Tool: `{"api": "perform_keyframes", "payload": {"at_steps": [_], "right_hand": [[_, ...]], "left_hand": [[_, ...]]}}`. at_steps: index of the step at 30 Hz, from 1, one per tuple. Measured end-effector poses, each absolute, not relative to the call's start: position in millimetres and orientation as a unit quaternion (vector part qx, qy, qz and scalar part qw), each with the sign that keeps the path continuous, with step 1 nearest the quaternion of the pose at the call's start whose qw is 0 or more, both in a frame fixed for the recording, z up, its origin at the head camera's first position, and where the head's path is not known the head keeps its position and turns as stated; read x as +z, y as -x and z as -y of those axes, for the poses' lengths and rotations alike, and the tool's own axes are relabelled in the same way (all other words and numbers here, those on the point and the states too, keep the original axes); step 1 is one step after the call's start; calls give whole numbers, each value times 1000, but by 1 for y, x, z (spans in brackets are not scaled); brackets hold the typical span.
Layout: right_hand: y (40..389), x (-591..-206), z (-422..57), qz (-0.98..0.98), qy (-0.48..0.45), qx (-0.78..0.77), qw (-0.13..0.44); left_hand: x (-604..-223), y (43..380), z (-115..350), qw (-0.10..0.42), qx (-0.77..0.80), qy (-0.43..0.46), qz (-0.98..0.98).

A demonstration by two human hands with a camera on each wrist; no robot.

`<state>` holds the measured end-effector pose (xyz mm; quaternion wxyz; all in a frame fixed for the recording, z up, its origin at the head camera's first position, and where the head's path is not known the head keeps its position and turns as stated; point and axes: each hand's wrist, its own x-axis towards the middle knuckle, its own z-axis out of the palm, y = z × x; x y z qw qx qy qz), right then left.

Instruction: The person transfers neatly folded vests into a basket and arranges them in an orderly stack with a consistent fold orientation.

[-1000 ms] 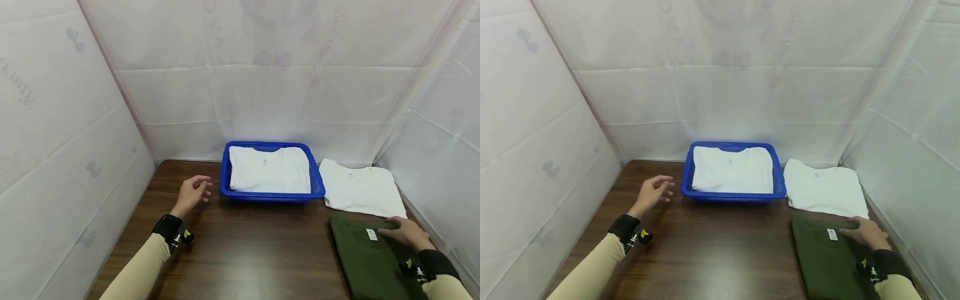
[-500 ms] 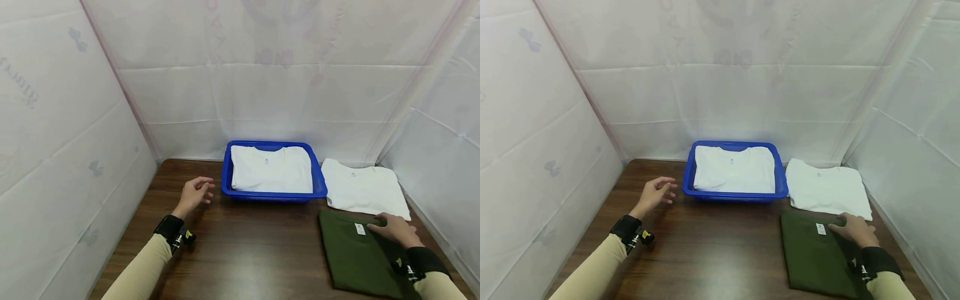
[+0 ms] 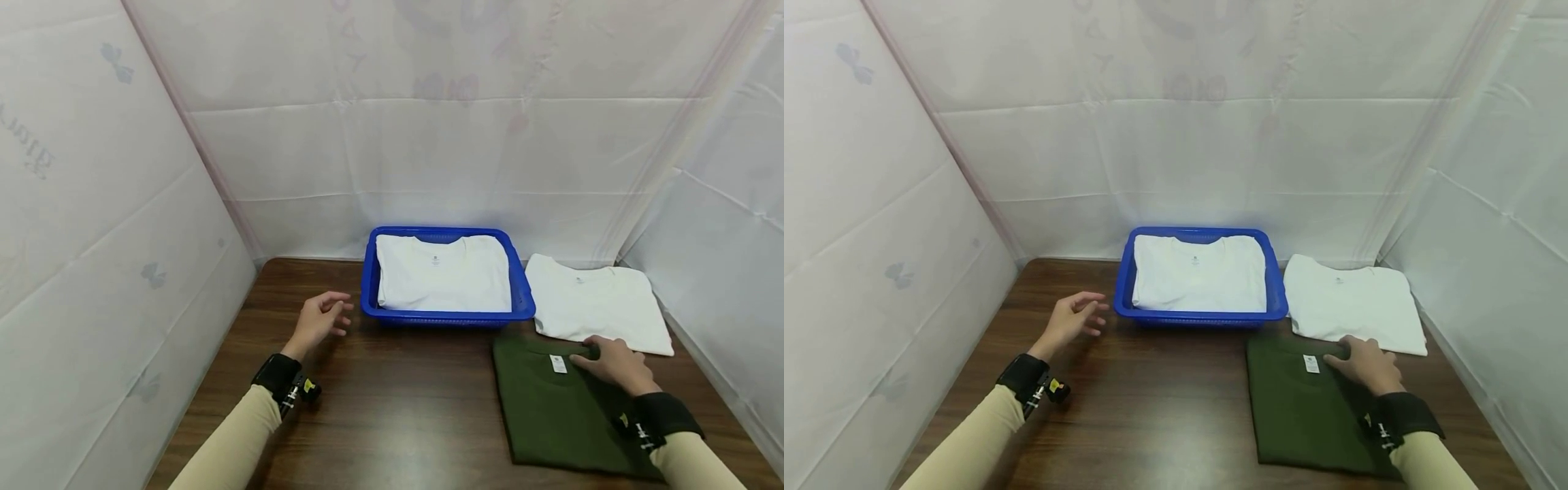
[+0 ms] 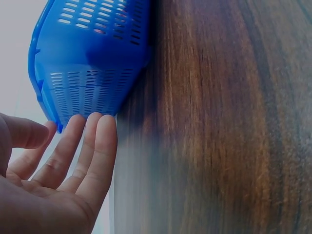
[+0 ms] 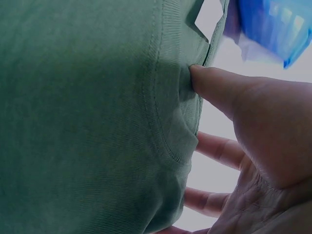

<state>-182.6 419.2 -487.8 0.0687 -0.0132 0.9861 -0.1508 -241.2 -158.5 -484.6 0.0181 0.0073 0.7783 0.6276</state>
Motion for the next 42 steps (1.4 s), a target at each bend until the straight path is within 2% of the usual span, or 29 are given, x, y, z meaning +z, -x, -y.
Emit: {"api": "perform_keyframes", "payload": {"at_steps": [15,26,35,42], "right_hand": [[190,-487,-376,-987,-1,-152,60],[191,-483,-348,-984,-14,-170,47],[197,-484,-329,-984,-7,-171,40],[201,-485,-307,-983,7,-178,35]], "left_hand": [[-487,233,155,28,611,-21,-791],[-482,223,136,87,584,-43,-806],[-487,214,132,156,586,-77,-791],[-491,208,129,183,593,-89,-779]]}}
